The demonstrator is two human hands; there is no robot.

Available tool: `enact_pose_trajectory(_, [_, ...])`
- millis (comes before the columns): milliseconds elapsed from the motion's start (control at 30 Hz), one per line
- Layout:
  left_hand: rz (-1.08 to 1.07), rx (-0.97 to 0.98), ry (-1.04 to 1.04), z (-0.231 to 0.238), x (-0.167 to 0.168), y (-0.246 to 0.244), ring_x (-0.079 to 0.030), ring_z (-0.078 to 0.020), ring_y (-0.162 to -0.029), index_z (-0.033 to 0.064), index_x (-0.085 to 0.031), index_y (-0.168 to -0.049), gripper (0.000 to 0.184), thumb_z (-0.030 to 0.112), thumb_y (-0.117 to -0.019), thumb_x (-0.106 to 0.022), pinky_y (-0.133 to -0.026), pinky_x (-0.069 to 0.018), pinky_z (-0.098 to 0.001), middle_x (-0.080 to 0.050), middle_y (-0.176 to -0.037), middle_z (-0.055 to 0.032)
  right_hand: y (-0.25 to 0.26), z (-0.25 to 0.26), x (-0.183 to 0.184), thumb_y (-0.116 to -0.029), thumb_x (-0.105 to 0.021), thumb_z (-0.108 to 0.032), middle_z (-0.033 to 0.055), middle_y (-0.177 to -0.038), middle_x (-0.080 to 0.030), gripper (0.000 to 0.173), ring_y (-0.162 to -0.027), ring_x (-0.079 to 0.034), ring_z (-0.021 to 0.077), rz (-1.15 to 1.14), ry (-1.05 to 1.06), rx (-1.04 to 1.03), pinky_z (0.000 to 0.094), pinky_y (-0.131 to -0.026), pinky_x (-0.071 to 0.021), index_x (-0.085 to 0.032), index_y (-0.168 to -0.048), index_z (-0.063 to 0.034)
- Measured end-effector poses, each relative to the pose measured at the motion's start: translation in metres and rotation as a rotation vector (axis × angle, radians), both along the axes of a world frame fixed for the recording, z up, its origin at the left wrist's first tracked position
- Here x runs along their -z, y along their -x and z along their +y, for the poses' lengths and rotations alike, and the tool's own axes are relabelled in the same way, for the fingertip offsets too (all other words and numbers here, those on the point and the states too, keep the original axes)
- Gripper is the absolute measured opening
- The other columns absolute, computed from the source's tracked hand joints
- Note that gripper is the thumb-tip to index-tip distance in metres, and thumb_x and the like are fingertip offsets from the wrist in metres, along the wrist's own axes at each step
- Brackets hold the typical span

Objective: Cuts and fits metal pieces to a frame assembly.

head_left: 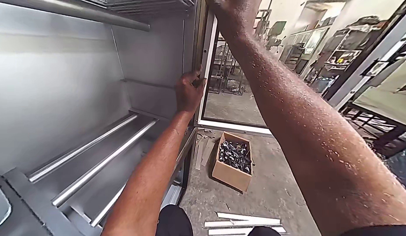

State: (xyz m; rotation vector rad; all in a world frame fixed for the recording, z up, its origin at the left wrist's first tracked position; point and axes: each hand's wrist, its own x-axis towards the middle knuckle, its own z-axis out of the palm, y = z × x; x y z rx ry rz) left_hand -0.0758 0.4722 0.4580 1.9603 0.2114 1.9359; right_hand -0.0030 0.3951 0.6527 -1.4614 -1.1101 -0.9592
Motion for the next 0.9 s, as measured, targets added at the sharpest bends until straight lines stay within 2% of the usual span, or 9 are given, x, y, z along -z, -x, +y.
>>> enact_pose_trajectory(33, [0.029,-0.019,-0.001,-0.001,0.003,0.001,-0.071,-0.0141,-0.083,0.0072,-0.075,-0.122,0.035,0.015,-0.0880,-0.078,-0.080,-0.0597,-0.0303,-0.075,-0.098,-0.0086,0.000,0.000,0.002,-0.0813,-0.079,-0.034,-0.0033,-0.074,-0.067,0.021,-0.071,-0.062,0.0099,0.008,0.023,0.011,0.0360,-0.072,-0.0505,-0.075,-0.086,-0.0139])
enact_pose_trajectory(100, [0.096,-0.062,-0.001,-0.003,0.003,0.005,-0.074,-0.0193,-0.093,0.0087,-0.073,-0.126,0.035,0.018,-0.0919,-0.076,-0.086,-0.0610,-0.0384,-0.076,-0.107,-0.0101,0.002,-0.005,0.002,-0.0867,-0.073,-0.036,0.0012,-0.090,-0.071,0.045,-0.084,-0.066,0.0162,0.009,0.097,-0.001,0.0434,-0.082,-0.0534,-0.071,-0.126,-0.0136])
enact_pose_trajectory(133, [0.123,-0.071,0.005,-0.005,0.003,0.006,-0.073,-0.0219,-0.096,0.0095,-0.072,-0.128,0.035,0.019,-0.0944,-0.074,-0.087,-0.0607,-0.0424,-0.075,-0.109,-0.0109,0.002,-0.007,0.002,-0.0876,-0.073,-0.036,0.0034,-0.092,-0.072,0.054,-0.085,-0.067,0.0195,0.005,0.095,-0.016,0.0467,-0.082,-0.0537,-0.066,-0.136,-0.0147])
enact_pose_trajectory(167, [0.127,-0.085,0.007,-0.005,0.003,0.005,-0.073,-0.0226,-0.096,0.0104,-0.072,-0.128,0.035,0.020,-0.0950,-0.073,-0.087,-0.0607,-0.0440,-0.075,-0.110,-0.0108,0.003,-0.008,0.002,-0.0877,-0.074,-0.037,0.0052,-0.091,-0.072,0.057,-0.084,-0.067,0.0226,0.011,0.085,-0.037,0.0498,-0.080,-0.0535,-0.063,-0.140,-0.0157])
enact_pose_trajectory(233, [0.082,-0.111,-0.023,-0.001,0.003,0.000,-0.074,-0.0194,-0.092,0.0094,-0.075,-0.123,0.032,0.021,-0.0932,-0.073,-0.086,-0.0614,-0.0388,-0.076,-0.103,-0.0095,0.002,-0.006,0.000,-0.0853,-0.077,-0.035,0.0081,-0.089,-0.071,0.060,-0.085,-0.067,0.0276,0.018,0.045,-0.074,0.0537,-0.079,-0.0533,-0.063,-0.140,-0.0169])
enact_pose_trajectory(333, [0.091,-0.139,-0.022,0.000,0.004,-0.002,-0.073,-0.0189,-0.091,0.0076,-0.076,-0.121,0.031,0.021,-0.0930,-0.073,-0.087,-0.0609,-0.0345,-0.075,-0.103,-0.0104,0.004,-0.002,0.001,-0.0812,-0.082,-0.030,0.0107,-0.103,-0.072,0.064,-0.097,-0.068,0.0297,0.084,0.032,-0.090,0.0524,-0.084,-0.0553,-0.063,-0.142,-0.0216])
enact_pose_trajectory(500, [0.253,-0.188,0.019,-0.010,0.003,0.006,-0.070,-0.0287,-0.105,0.0104,-0.067,-0.136,0.040,0.025,-0.0992,-0.068,-0.092,-0.0579,-0.0488,-0.070,-0.119,-0.0153,0.007,-0.001,0.001,-0.0807,-0.082,-0.030,0.0120,-0.112,-0.068,0.065,-0.094,-0.068,0.0268,0.149,0.066,-0.017,0.0489,-0.078,-0.0573,-0.061,-0.142,-0.0281])
enact_pose_trajectory(633, [0.213,-0.211,-0.039,-0.008,-0.001,0.006,-0.070,-0.0311,-0.101,0.0081,-0.066,-0.137,0.041,0.021,-0.0979,-0.070,-0.089,-0.0581,-0.0486,-0.071,-0.111,-0.0175,0.013,0.001,-0.003,-0.0810,-0.080,-0.029,0.0111,-0.112,-0.067,0.066,-0.094,-0.068,0.0252,0.160,0.059,-0.006,0.0480,-0.077,-0.0578,-0.060,-0.143,-0.0286])
enact_pose_trajectory(900, [0.234,-0.210,-0.045,-0.008,0.002,0.005,-0.069,-0.0308,-0.100,0.0092,-0.064,-0.140,0.042,0.022,-0.0995,-0.067,-0.087,-0.0583,-0.0476,-0.068,-0.113,-0.0183,0.018,-0.001,-0.004,-0.0825,-0.078,-0.032,0.0112,-0.115,-0.065,0.059,-0.096,-0.068,0.0267,0.190,0.115,0.085,0.0480,-0.073,-0.0574,-0.061,-0.139,-0.0303])
